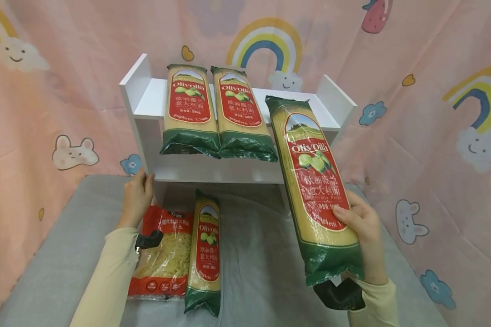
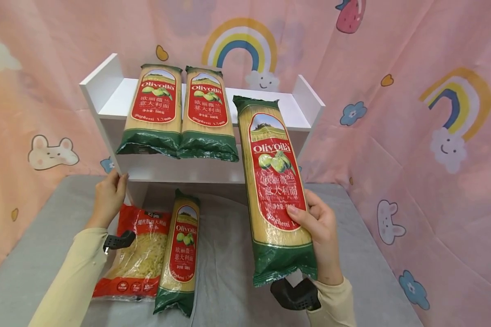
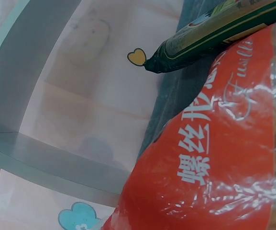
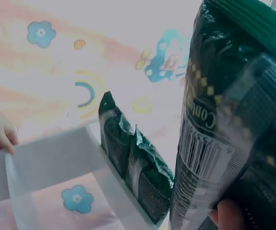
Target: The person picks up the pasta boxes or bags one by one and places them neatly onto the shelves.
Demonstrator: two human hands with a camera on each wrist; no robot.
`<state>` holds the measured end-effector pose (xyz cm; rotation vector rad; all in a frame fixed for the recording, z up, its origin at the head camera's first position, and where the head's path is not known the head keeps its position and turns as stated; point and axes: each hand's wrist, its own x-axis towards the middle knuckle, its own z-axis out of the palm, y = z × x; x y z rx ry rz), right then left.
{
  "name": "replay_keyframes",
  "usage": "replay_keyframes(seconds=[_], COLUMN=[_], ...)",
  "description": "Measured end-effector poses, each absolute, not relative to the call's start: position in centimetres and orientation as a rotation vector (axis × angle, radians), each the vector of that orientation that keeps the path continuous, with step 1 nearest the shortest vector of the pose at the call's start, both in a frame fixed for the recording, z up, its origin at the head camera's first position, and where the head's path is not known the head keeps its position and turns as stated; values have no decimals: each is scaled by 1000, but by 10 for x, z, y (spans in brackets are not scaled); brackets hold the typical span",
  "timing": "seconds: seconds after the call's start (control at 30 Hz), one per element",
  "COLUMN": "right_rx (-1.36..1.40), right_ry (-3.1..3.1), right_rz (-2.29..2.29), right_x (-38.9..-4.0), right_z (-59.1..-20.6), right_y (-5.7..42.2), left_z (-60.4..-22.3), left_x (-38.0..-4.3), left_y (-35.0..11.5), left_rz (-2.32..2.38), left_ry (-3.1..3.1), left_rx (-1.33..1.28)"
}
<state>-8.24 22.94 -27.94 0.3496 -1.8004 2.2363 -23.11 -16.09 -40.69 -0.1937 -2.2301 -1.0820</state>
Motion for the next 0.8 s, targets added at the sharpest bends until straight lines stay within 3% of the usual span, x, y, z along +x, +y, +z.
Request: replay_keyframes(seconds=[0.27,0.8], right_rx=[180,241], right_ry=[-1830,-1745], right_rz=[2203,2391], right_x=[-99,-149], right_z=[-265,-242], right_y=[219,211], left_z=[-406,-407], left_x=[-230,-231], left_y=[-158,-159], left_rz=[-1095,-1102], left_ry=[-2249,-2234], left_rx=[-179,-184])
